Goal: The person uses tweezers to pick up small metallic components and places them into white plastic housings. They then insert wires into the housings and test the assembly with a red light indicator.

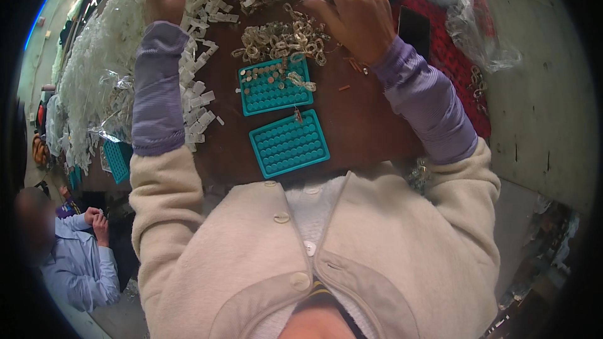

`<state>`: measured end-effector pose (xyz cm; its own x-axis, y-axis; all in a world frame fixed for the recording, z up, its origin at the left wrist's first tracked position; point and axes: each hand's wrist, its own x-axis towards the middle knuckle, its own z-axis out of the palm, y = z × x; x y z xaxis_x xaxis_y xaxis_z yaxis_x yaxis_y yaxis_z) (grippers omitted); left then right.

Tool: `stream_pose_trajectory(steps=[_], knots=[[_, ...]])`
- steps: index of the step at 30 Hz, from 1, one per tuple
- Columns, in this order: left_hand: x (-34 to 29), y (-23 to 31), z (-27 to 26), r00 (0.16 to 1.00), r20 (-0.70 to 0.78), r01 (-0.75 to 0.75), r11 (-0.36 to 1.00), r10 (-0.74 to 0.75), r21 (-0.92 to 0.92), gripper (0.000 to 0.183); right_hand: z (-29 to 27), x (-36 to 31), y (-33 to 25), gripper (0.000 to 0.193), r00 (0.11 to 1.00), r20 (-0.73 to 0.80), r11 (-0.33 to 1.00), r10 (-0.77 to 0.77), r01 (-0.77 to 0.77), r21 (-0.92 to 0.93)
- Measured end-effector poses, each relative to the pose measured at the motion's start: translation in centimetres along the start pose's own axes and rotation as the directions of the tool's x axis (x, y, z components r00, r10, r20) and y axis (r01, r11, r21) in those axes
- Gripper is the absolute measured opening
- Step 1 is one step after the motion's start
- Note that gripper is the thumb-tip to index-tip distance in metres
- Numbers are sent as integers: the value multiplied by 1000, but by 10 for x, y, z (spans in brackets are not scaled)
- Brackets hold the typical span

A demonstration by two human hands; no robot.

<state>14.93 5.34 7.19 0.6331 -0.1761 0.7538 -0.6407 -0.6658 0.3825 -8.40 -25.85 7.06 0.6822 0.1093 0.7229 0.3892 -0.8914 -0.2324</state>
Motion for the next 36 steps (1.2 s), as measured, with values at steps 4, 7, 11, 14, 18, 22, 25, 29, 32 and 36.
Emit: stream_pose_trajectory(steps=[4, 7, 11, 14, 18, 22, 25, 29, 32, 36], knots=[[-27, 73, -24, 953, 147, -231, 949, 265, -214, 25, -4, 31, -19, 39, 999, -37, 985, -19, 25, 171], [-45, 116, -33, 945, 276, -14, 867, 174, -498, 31, 1, 44, -27, 34, 999, 31, 980, -44, 37, 197], [-84, 148, -34, 807, 545, 590, 351, -229, -727, 32, 16, 34, -29, 40, 988, 102, 977, 115, -131, 169], [-104, 156, -12, 808, 561, 584, 112, -183, -804, 28, 24, 16, -29, 43, 984, 95, 965, 151, -167, 201], [-115, 139, 2, 719, 612, 661, 52, -331, -749, 17, 23, 0, -27, 46, 978, 99, 939, 184, -204, 278], [-123, 124, 0, 701, 625, 669, 11, -343, -743, 23, 0, -7, -2, 30, 989, 138, 998, 49, -44, -35], [-127, 125, -1, 724, 623, 676, 121, -296, -727, 28, -4, -12, 4, 29, 953, 302, 992, -33, 70, -109], [-126, 131, -9, 705, 662, 704, 139, -257, -696, 30, 1, -13, -2, 28, 935, 340, 990, -103, 129, -57], [-124, 131, -12, 745, 648, 664, 90, -156, -742, 29, 1, -9, -5, 26, 935, 336, 992, -113, 124, -12], [-125, 126, -9, 743, 647, 665, 84, -172, -742, 30, 2, -5, -4, 22, 902, 414, 988, -125, 150, -29]])
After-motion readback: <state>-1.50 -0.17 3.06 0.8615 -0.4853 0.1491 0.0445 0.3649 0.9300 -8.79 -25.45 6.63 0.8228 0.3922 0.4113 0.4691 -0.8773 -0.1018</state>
